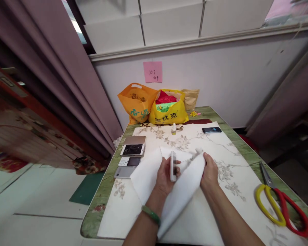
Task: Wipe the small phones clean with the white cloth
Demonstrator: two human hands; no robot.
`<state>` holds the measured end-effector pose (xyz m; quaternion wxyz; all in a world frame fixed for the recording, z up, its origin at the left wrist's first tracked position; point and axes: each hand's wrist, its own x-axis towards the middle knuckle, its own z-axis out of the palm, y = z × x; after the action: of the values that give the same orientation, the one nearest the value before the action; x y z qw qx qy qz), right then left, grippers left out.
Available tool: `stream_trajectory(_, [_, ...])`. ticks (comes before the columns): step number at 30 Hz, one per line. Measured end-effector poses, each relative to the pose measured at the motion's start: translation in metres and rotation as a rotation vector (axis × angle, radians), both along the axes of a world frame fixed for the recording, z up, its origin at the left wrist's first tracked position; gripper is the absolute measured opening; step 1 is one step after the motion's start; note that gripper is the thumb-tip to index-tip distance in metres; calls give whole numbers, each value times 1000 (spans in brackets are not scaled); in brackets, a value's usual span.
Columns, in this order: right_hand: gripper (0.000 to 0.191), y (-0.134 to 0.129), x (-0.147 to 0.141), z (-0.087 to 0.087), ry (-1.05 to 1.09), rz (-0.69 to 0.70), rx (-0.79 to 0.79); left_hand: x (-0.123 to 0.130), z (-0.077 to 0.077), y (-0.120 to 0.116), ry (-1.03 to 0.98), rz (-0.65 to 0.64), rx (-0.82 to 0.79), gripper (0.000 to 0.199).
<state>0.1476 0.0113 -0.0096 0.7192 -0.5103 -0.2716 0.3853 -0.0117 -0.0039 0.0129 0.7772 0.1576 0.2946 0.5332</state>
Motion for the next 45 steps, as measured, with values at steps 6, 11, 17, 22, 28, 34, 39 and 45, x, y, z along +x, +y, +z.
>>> stream_trajectory(6, [35, 1, -8, -2, 94, 50, -33, 3, 9, -11, 117, -166, 115, 38])
stream_trajectory(11, [27, -6, -11, 12, -280, 334, 158, 7, 4, -9, 565, -104, 354, 19])
stream_trajectory(17, [25, -7, -16, 17, -484, 478, 165, 9, 0, -8, 919, 139, 545, 20])
stream_trajectory(22, [29, -6, -20, 10, -419, 449, 66, 8, -3, -11, 996, 200, 554, 26])
stream_trajectory(28, [33, -12, -30, 11, -303, 510, 33, 7, -6, -12, 974, 284, 460, 29])
stream_trajectory(34, [36, -12, -37, 3, -473, 435, 43, 8, -4, -13, 841, 391, 373, 32])
stream_trajectory(39, [39, -16, -39, -2, -965, 529, 192, 3, -11, -2, 712, 603, 203, 33])
stream_trajectory(45, [36, -25, -42, 7, -1213, 593, 261, -1, -17, 9, 541, 746, 59, 38])
